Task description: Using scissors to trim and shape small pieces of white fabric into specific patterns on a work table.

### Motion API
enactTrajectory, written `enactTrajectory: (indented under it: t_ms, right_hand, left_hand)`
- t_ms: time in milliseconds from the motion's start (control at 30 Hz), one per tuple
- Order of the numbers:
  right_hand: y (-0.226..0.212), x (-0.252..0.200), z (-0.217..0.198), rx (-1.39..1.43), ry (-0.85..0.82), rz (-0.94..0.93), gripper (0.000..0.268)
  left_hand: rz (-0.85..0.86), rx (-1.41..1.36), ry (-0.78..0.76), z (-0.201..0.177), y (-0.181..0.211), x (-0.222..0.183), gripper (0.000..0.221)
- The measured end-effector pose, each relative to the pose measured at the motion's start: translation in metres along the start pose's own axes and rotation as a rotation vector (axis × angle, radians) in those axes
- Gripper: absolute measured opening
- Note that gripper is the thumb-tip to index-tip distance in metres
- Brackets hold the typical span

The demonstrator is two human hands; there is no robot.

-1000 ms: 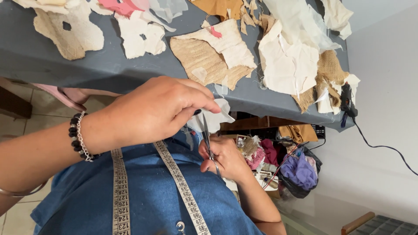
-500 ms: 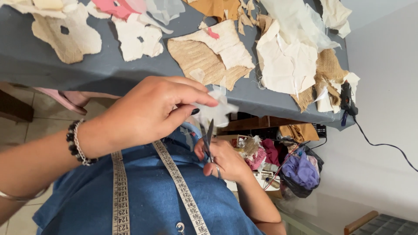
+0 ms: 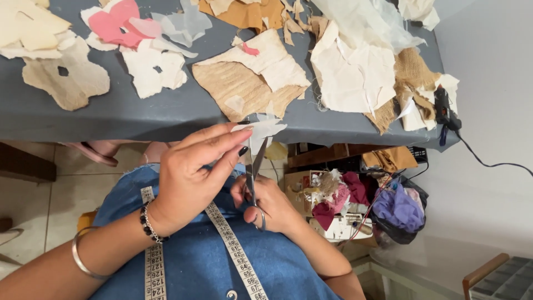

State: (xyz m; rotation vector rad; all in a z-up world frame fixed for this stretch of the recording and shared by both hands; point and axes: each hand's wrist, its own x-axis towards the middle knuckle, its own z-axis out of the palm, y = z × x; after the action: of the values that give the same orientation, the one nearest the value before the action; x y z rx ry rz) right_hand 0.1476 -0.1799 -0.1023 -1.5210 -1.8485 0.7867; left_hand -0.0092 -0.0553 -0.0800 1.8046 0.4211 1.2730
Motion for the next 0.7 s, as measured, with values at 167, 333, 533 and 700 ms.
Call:
enactTrajectory:
  t_ms: [167,333,533,700]
  right_hand:
    - [-0.0071,0.0054,0.0016,0.036,0.043,0.005,0.080]
    - [-0.0100,0.0060,0.0038,0.044,0.098,0.001,0.076]
    - [-0.0093,0.0049,0.0048,0.045,0.130,0.002,0.073]
    - [-0.0102,0.0043,0.0040,0.042,0.139,-0.004,0.074]
  left_hand:
    - [0.035,0.078,0.045,0.0059,-0.0029,-0.0054,0.024]
    - [0.053,0.103,0.073,0.0070,-0.0039,-0.0067,0.022]
    - [0.005,0.060,0.075,0.0054,-0.0050,-0.0072,0.025]
    - [-0.032,0.027,0.078,0.0043,-0.0020,-0.0064,0.025]
